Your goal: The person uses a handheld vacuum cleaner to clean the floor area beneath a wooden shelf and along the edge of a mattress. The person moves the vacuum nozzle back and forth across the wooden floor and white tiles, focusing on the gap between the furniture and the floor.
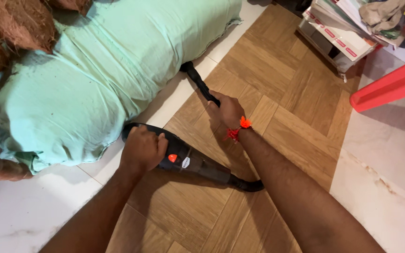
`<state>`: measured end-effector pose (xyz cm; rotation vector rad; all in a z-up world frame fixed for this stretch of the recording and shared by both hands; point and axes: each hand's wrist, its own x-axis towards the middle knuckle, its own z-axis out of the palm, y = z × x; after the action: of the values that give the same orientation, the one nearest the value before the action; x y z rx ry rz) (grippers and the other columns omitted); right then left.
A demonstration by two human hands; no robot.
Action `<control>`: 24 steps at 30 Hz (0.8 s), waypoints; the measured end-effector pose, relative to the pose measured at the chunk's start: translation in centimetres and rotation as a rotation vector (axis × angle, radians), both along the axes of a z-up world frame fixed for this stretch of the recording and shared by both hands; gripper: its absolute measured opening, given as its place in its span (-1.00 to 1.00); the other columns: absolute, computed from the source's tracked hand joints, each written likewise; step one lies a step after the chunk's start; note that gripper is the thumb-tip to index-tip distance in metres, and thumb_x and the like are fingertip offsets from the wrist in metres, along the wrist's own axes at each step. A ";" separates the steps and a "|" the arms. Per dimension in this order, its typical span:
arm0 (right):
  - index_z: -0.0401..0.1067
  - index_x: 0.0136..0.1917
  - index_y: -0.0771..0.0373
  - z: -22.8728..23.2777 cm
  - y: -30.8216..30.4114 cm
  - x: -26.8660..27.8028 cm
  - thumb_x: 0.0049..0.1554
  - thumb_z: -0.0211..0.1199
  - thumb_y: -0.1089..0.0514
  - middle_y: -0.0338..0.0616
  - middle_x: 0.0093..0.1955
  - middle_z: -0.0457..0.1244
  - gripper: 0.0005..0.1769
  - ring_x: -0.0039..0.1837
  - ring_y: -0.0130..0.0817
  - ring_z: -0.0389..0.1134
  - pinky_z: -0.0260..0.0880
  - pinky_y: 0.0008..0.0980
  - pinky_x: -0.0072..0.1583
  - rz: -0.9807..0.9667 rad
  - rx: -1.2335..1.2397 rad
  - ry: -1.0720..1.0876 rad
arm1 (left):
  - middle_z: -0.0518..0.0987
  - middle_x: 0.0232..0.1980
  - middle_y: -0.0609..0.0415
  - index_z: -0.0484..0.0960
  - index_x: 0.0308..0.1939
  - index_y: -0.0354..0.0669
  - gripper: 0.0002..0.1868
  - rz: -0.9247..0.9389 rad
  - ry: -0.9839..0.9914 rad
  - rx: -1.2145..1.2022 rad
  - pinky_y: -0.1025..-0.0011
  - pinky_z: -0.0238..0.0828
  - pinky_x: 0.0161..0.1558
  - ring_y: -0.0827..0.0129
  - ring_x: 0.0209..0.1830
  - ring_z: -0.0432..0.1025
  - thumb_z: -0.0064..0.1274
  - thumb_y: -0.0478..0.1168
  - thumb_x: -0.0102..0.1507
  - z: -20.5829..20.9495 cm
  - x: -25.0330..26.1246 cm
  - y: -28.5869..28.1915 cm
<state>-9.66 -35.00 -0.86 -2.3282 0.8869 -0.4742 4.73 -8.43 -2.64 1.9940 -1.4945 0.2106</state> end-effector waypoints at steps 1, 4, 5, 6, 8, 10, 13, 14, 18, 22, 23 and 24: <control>0.42 0.37 -0.04 0.2 0.1 -0.1 0.15 0.27 -0.09 0.06 0.07 0.43 -0.47 0.11 -0.06 0.50 0.48 -0.22 0.15 -0.018 -0.013 0.037 | 0.55 -0.59 -0.15 0.53 -0.77 -0.25 -0.54 -0.010 -0.007 -0.007 0.03 0.29 -0.15 -0.08 -0.38 0.41 0.03 -0.19 0.24 0.0 -0.1 0.0; 0.40 0.39 -0.10 1.9 1.4 0.0 0.15 0.26 -0.13 0.02 0.00 0.44 -0.46 0.05 -0.04 0.49 0.47 -0.18 0.10 -0.074 -0.001 0.149 | 0.53 -0.59 -0.14 0.53 -0.75 -0.26 -0.57 -0.028 -0.009 -0.021 0.02 0.28 -0.15 -0.07 -0.37 0.40 0.03 -0.21 0.23 0.1 0.0 0.6; 0.37 0.40 -0.12 2.7 1.8 -0.1 0.15 0.24 -0.15 0.00 -0.03 0.44 -0.45 0.01 -0.06 0.49 0.47 -0.17 0.07 -0.094 0.033 0.186 | 0.53 -0.58 -0.15 0.53 -0.74 -0.26 -0.57 -0.028 0.004 -0.025 0.02 0.28 -0.14 -0.06 -0.36 0.40 0.03 -0.20 0.23 0.1 -0.1 0.7; 0.35 0.42 -0.13 3.4 2.3 -0.2 0.16 0.22 -0.16 -0.01 -0.07 0.44 -0.44 -0.03 -0.07 0.50 0.48 -0.16 0.05 -0.114 0.067 0.223 | 0.53 -0.57 -0.15 0.53 -0.74 -0.27 -0.57 -0.027 0.016 -0.028 0.02 0.28 -0.13 -0.06 -0.36 0.40 0.03 -0.20 0.24 0.2 -0.1 0.9; 0.37 0.39 -0.14 4.7 2.8 -0.5 0.14 0.24 -0.15 -0.06 -0.08 0.44 -0.45 -0.02 -0.09 0.49 0.47 -0.15 0.03 -0.073 0.009 0.189 | 0.54 -0.57 -0.14 0.54 -0.72 -0.27 -0.57 -0.028 0.048 -0.007 0.02 0.29 -0.12 -0.07 -0.34 0.40 0.02 -0.20 0.24 0.4 -0.1 1.2; 0.38 0.39 -0.14 5.5 3.0 -1.1 0.13 0.23 -0.13 -0.08 -0.08 0.44 -0.45 -0.02 -0.09 0.49 0.47 -0.14 0.03 -0.039 -0.011 0.171 | 0.55 -0.55 -0.14 0.55 -0.70 -0.28 -0.58 -0.030 0.069 -0.003 0.01 0.29 -0.10 -0.07 -0.33 0.40 0.01 -0.19 0.26 0.7 -0.4 1.3; 0.38 0.39 -0.11 6.2 3.2 -2.1 0.15 0.23 -0.10 -0.04 -0.04 0.44 -0.46 0.00 -0.05 0.48 0.46 -0.12 0.04 -0.007 -0.026 0.128 | 0.55 -0.54 -0.14 0.55 -0.68 -0.28 -0.57 -0.032 0.073 -0.001 0.00 0.29 -0.09 -0.08 -0.31 0.41 0.00 -0.19 0.28 1.2 -0.7 1.5; 0.40 0.39 -0.11 6.3 3.4 -2.6 0.15 0.23 -0.09 -0.02 -0.03 0.43 -0.48 0.02 -0.02 0.47 0.45 -0.11 0.05 -0.007 -0.063 0.098 | 0.56 -0.54 -0.14 0.55 -0.69 -0.29 -0.56 -0.034 0.079 0.009 0.00 0.29 -0.09 -0.07 -0.31 0.42 -0.01 -0.19 0.28 1.4 -0.7 1.5; 0.41 0.40 -0.08 7.3 3.7 -4.7 0.20 0.21 -0.07 0.06 -0.01 0.42 -0.50 0.05 0.04 0.44 0.42 -0.06 0.06 -0.039 -0.112 0.122 | 0.57 -0.54 -0.13 0.56 -0.69 -0.27 -0.56 -0.085 0.037 0.033 -0.01 0.29 -0.12 -0.06 -0.32 0.42 -0.04 -0.21 0.30 1.5 -0.7 1.3; 0.43 0.37 -0.05 8.4 2.5 -6.7 0.19 0.22 -0.08 0.02 -0.01 0.43 -0.53 0.03 0.02 0.46 0.44 -0.07 0.04 -0.014 -0.089 0.112 | 0.57 -0.56 -0.15 0.54 -0.72 -0.28 -0.55 -0.070 0.034 0.038 0.00 0.31 -0.12 -0.07 -0.34 0.43 -0.05 -0.21 0.28 2.0 -2.0 0.7; 0.44 0.36 -0.05 8.7 1.9 -7.0 0.19 0.22 -0.08 0.02 -0.02 0.43 -0.53 0.02 0.02 0.46 0.44 -0.08 0.05 -0.020 -0.081 0.139 | 0.58 -0.56 -0.15 0.54 -0.72 -0.27 -0.54 -0.080 0.012 0.057 0.00 0.30 -0.13 -0.08 -0.35 0.42 -0.05 -0.22 0.28 2.4 -2.2 0.4; 0.44 0.36 -0.05 8.9 1.3 -7.5 0.19 0.22 -0.09 0.02 -0.03 0.43 -0.53 0.02 0.01 0.46 0.44 -0.09 0.06 -0.026 -0.073 0.166 | 0.58 -0.55 -0.14 0.53 -0.73 -0.27 -0.54 -0.089 -0.010 0.077 0.00 0.30 -0.14 -0.09 -0.36 0.42 -0.06 -0.22 0.29 3.0 -2.5 0.1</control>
<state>-17.21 -33.73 8.05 -2.4528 0.9933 -0.3322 2.22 -8.34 0.34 1.9830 -1.6161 0.1278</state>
